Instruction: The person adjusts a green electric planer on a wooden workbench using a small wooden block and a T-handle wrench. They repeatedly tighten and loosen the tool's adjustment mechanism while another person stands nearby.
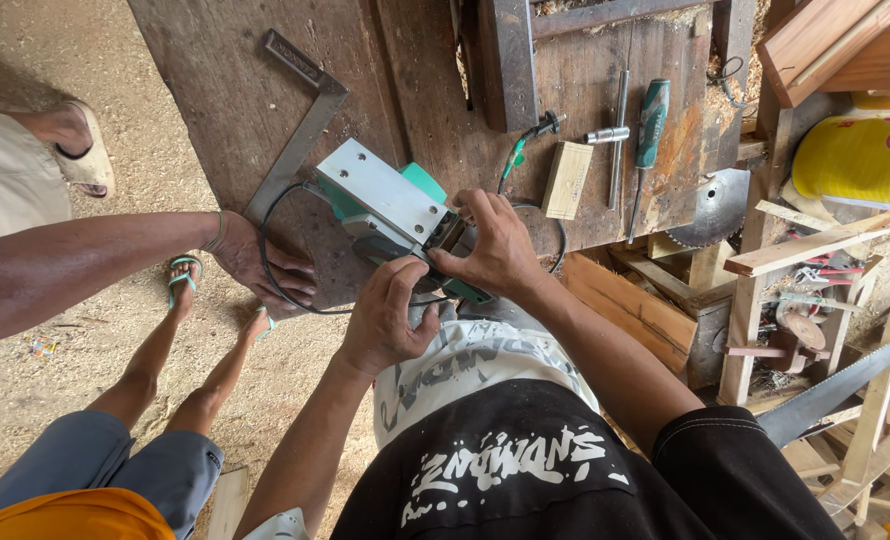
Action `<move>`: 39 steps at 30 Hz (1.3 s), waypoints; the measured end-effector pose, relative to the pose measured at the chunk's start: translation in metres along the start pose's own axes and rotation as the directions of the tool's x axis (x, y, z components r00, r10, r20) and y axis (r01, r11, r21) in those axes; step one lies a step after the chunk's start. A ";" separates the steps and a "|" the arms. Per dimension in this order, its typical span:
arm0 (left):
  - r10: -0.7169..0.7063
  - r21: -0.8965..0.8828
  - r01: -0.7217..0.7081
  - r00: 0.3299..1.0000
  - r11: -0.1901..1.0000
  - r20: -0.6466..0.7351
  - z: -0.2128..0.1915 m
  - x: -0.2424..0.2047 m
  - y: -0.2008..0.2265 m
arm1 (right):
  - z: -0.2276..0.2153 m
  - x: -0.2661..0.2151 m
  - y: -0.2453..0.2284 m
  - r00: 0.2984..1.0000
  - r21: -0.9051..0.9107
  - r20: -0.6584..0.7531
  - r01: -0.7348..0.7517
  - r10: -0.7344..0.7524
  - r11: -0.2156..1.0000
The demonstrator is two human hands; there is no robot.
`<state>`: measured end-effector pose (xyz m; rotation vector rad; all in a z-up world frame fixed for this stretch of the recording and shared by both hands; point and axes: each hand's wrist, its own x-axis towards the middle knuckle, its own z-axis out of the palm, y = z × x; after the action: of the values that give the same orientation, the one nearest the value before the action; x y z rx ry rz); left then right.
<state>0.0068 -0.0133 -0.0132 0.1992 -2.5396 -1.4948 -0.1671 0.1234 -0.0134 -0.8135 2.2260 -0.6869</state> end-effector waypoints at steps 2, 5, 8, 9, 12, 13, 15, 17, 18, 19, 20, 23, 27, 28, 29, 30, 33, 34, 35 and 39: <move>0.005 -0.014 -0.005 1.000 1.000 -0.007 -0.002 0.002 0.000 | -0.002 0.000 0.000 1.000 -0.009 0.013 0.023 -0.023 1.000; -0.053 -0.095 0.052 0.999 0.994 -0.007 -0.006 0.006 0.002 | -0.004 0.000 0.004 0.999 0.039 0.027 0.031 -0.032 0.999; -0.224 -0.228 0.223 0.974 0.948 0.025 -0.012 0.014 0.007 | -0.006 0.002 0.011 0.995 0.222 0.067 -0.089 0.076 0.971; -0.245 -0.256 0.235 0.970 0.937 -0.005 -0.014 0.017 0.009 | -0.006 0.002 0.014 0.988 0.298 0.092 -0.143 0.121 0.944; -0.370 -0.239 0.349 0.928 0.906 -0.048 -0.019 0.033 0.013 | -0.003 0.003 0.021 0.980 0.441 0.109 -0.200 0.169 0.875; -0.421 -0.217 0.401 0.906 0.890 -0.051 -0.020 0.039 0.015 | -0.002 0.002 0.023 0.977 0.479 0.108 -0.213 0.183 0.852; -0.361 -0.148 0.348 0.930 0.926 -0.065 -0.022 0.052 0.015 | 0.000 0.000 0.027 0.972 0.552 0.110 -0.234 0.208 0.800; -0.345 -0.078 0.341 0.937 0.937 -0.045 -0.022 0.064 0.016 | 0.002 0.000 0.030 0.973 0.580 0.106 -0.228 0.205 0.782; -0.362 -0.042 0.361 0.932 0.932 -0.020 -0.023 0.069 0.016 | 0.002 0.000 0.031 0.974 0.593 0.102 -0.224 0.204 0.773; -0.379 -0.004 0.379 0.925 0.925 0.005 -0.024 0.075 0.016 | 0.003 -0.001 0.032 0.971 0.608 0.105 -0.232 0.213 0.759; -0.374 0.041 0.373 0.926 0.927 0.042 -0.025 0.079 0.016 | 0.004 -0.001 0.033 0.969 0.622 0.109 -0.240 0.221 0.745; -0.364 0.121 0.348 0.921 0.929 0.141 -0.031 0.088 0.017 | 0.007 -0.003 0.033 0.978 0.615 0.067 -0.196 0.197 0.764; -0.480 0.118 0.466 0.841 0.877 0.251 -0.037 0.092 0.025 | 0.006 -0.006 0.028 0.988 0.595 0.023 -0.135 0.151 0.792; -0.540 0.128 0.527 0.794 0.840 0.277 -0.039 0.091 0.029 | 0.005 -0.006 0.026 0.989 0.603 0.022 -0.131 0.147 0.787; -0.575 0.147 0.558 0.764 0.817 0.292 -0.040 0.089 0.032 | 0.003 -0.006 0.024 0.989 0.609 0.023 -0.127 0.143 0.783; -0.608 0.166 0.588 0.733 0.792 0.306 -0.041 0.087 0.036 | 0.002 -0.007 0.021 0.990 0.615 0.023 -0.124 0.139 0.778; -0.532 0.217 0.487 0.792 0.846 0.299 -0.044 0.073 0.046 | -0.002 -0.008 0.013 0.971 0.435 0.128 -0.237 0.201 0.869; -0.474 0.234 0.418 0.831 0.878 0.292 -0.044 0.067 0.048 | -0.003 -0.008 0.010 0.983 0.403 0.080 -0.183 0.164 0.897; -0.427 0.264 0.359 0.862 0.895 0.273 -0.042 0.061 0.049 | -0.002 -0.009 0.007 0.992 0.367 0.037 -0.128 0.123 0.921; -0.281 0.368 0.191 0.937 0.910 0.208 -0.024 0.037 0.045 | 0.002 -0.009 0.001 0.995 0.269 -0.015 -0.096 0.104 0.958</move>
<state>-0.0250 -0.0195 0.0412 0.4035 -3.0768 -1.2006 -0.1609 0.1294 -0.0117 -0.5552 2.1221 -0.9312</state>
